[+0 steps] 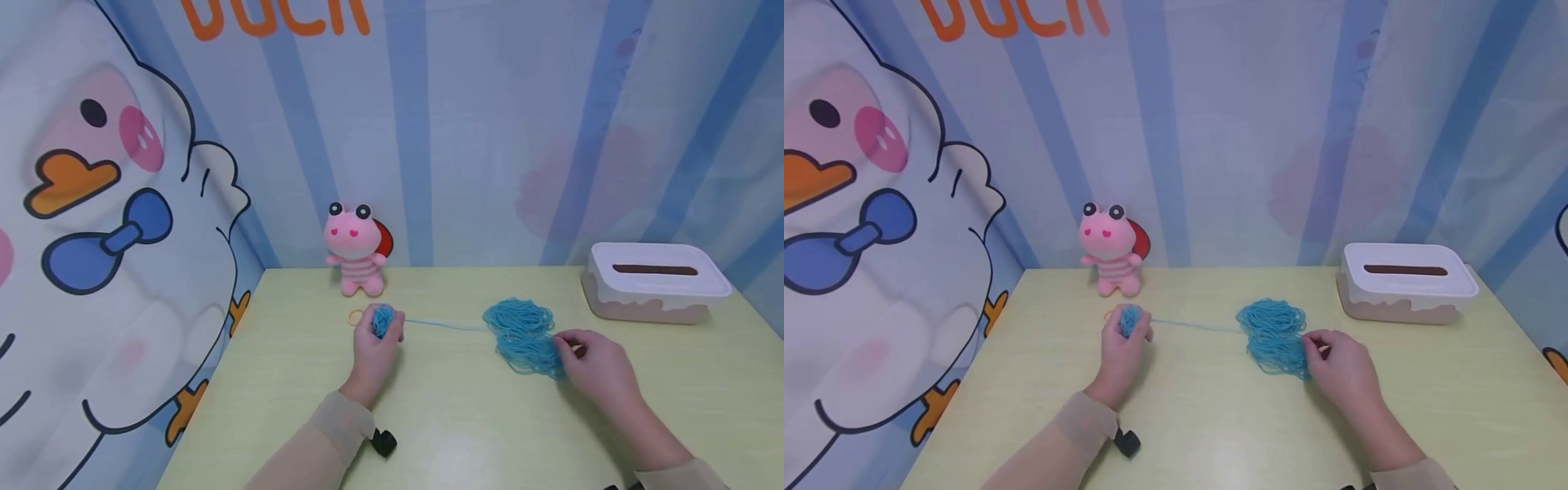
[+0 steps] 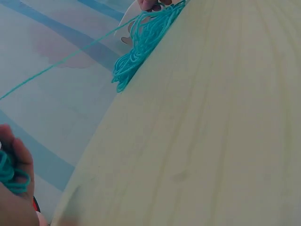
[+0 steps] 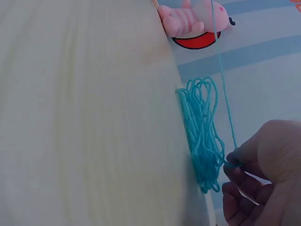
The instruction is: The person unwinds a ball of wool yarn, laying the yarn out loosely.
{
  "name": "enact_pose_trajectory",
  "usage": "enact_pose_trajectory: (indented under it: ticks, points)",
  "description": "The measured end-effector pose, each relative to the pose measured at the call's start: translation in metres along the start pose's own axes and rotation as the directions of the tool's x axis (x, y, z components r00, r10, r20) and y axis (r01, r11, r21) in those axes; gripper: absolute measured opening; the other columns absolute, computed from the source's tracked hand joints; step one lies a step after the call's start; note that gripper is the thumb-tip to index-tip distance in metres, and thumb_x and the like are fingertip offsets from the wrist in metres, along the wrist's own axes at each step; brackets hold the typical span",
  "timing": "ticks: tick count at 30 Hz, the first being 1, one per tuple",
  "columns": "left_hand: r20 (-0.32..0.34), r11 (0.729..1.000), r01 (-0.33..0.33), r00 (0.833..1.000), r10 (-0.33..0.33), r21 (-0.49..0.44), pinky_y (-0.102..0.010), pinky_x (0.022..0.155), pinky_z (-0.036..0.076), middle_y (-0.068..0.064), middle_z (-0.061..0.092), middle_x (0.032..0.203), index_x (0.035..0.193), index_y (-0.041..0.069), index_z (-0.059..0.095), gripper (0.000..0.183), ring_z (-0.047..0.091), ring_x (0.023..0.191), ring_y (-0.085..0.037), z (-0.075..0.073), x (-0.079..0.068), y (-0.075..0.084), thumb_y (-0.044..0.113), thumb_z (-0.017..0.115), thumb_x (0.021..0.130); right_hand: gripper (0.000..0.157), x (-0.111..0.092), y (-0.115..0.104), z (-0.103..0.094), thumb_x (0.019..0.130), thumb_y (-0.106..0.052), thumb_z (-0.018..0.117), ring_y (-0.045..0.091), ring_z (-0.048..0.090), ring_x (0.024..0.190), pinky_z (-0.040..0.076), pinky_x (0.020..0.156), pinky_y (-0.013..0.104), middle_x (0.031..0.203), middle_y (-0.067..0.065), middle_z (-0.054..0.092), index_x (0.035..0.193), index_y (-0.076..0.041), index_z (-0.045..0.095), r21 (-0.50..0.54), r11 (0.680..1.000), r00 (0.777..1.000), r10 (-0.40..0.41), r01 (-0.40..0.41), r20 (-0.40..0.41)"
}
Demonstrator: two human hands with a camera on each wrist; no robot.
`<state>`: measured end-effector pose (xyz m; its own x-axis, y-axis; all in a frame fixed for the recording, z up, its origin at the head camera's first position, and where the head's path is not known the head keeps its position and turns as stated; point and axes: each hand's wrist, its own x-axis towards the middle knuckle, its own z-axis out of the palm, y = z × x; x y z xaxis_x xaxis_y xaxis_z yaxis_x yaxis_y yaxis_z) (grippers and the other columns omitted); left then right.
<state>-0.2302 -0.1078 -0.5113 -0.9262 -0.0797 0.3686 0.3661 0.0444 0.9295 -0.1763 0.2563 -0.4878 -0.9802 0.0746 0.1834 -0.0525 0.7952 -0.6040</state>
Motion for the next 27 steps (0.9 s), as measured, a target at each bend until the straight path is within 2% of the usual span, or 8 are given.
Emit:
enact_pose_trajectory:
  ticks: [5,8,11,13,16,19,22,27]
  points:
    - [0.112,0.993,0.021,0.994,-0.009,-0.113,-0.022,0.064,0.056,-0.004,0.055,0.081,0.125,-0.007,0.057,0.017,0.058,0.065,-0.012,0.001,-0.001,0.002,0.003,0.054,0.112,0.031,0.001,-0.01,0.008,0.106,-0.024,0.07,0.035,0.068,0.094,0.055,0.076,0.047,0.112,0.024,0.074,0.121,0.001,0.079,-0.042,0.999,1.0,-0.016,0.017,0.017]
    - [0.147,0.987,0.051,0.989,-0.028,-0.152,-0.022,0.064,0.054,-0.004,0.054,0.082,0.132,-0.009,0.054,0.023,0.056,0.065,-0.012,0.002,-0.001,0.004,0.002,0.053,0.111,0.029,-0.001,-0.027,0.018,0.103,-0.022,0.071,0.042,0.064,0.1,0.053,0.079,0.054,0.111,0.026,0.069,0.119,0.002,0.076,-0.029,0.997,0.994,-0.075,0.073,-0.08]
    - [0.17,0.982,0.077,0.984,-0.047,-0.175,-0.022,0.065,0.054,-0.003,0.055,0.084,0.134,-0.009,0.053,0.026,0.055,0.067,-0.012,0.003,-0.001,0.005,0.003,0.053,0.111,0.021,-0.003,-0.05,0.033,0.098,-0.014,0.075,0.045,0.063,0.103,0.053,0.085,0.058,0.107,0.023,0.07,0.111,0.002,0.075,0.011,0.974,0.951,-0.22,0.228,-0.216]
    - [0.184,0.979,0.083,0.982,-0.048,-0.188,-0.022,0.065,0.054,-0.002,0.055,0.085,0.136,-0.012,0.051,0.029,0.055,0.067,-0.012,0.002,-0.001,0.006,0.003,0.053,0.111,0.018,-0.002,-0.066,0.045,0.097,-0.011,0.077,0.041,0.067,0.105,0.057,0.089,0.057,0.107,0.019,0.074,0.11,0.001,0.076,0.033,0.939,0.915,-0.326,0.343,-0.239]
    - [0.215,0.976,0.079,0.976,-0.035,-0.201,-0.022,0.065,0.055,-0.001,0.056,0.084,0.139,-0.016,0.049,0.034,0.056,0.067,-0.011,0.001,-0.001,0.005,0.003,0.053,0.11,0.026,-0.001,-0.09,0.061,0.103,-0.015,0.074,0.038,0.072,0.119,0.062,0.099,0.058,0.123,0.014,0.077,0.126,-0.003,0.075,0.089,0.908,0.909,-0.398,0.41,-0.124]
    - [0.265,0.972,0.074,0.964,-0.012,-0.224,-0.023,0.066,0.054,0.0,0.057,0.085,0.14,-0.019,0.047,0.039,0.056,0.068,-0.011,0.001,-0.002,0.004,0.004,0.054,0.111,0.041,0.002,-0.11,0.078,0.11,-0.023,0.068,0.038,0.067,0.139,0.058,0.112,0.06,0.145,0.012,0.072,0.148,-0.008,0.067,0.18,0.913,0.923,-0.381,0.367,0.047]
    - [0.305,0.968,0.071,0.952,0.007,-0.242,-0.023,0.066,0.053,0.001,0.059,0.087,0.14,-0.019,0.047,0.039,0.055,0.068,-0.01,0.001,-0.002,0.004,0.006,0.054,0.111,0.05,0.007,-0.124,0.095,0.113,-0.027,0.063,0.038,0.061,0.148,0.053,0.12,0.06,0.153,0.011,0.069,0.159,-0.008,0.057,0.265,0.916,0.924,-0.349,0.301,0.158]
    - [0.311,0.982,0.051,0.95,0.008,-0.18,-0.021,0.068,0.055,-0.005,0.06,0.087,0.138,-0.016,0.054,0.035,0.058,0.07,-0.01,-0.001,-0.003,0.003,0.004,0.057,0.11,0.037,0.012,-0.137,0.115,0.114,-0.024,0.062,0.031,0.078,0.115,0.064,0.1,0.048,0.123,0.006,0.083,0.146,-0.008,0.069,0.304,0.926,0.944,-0.285,0.224,0.17]
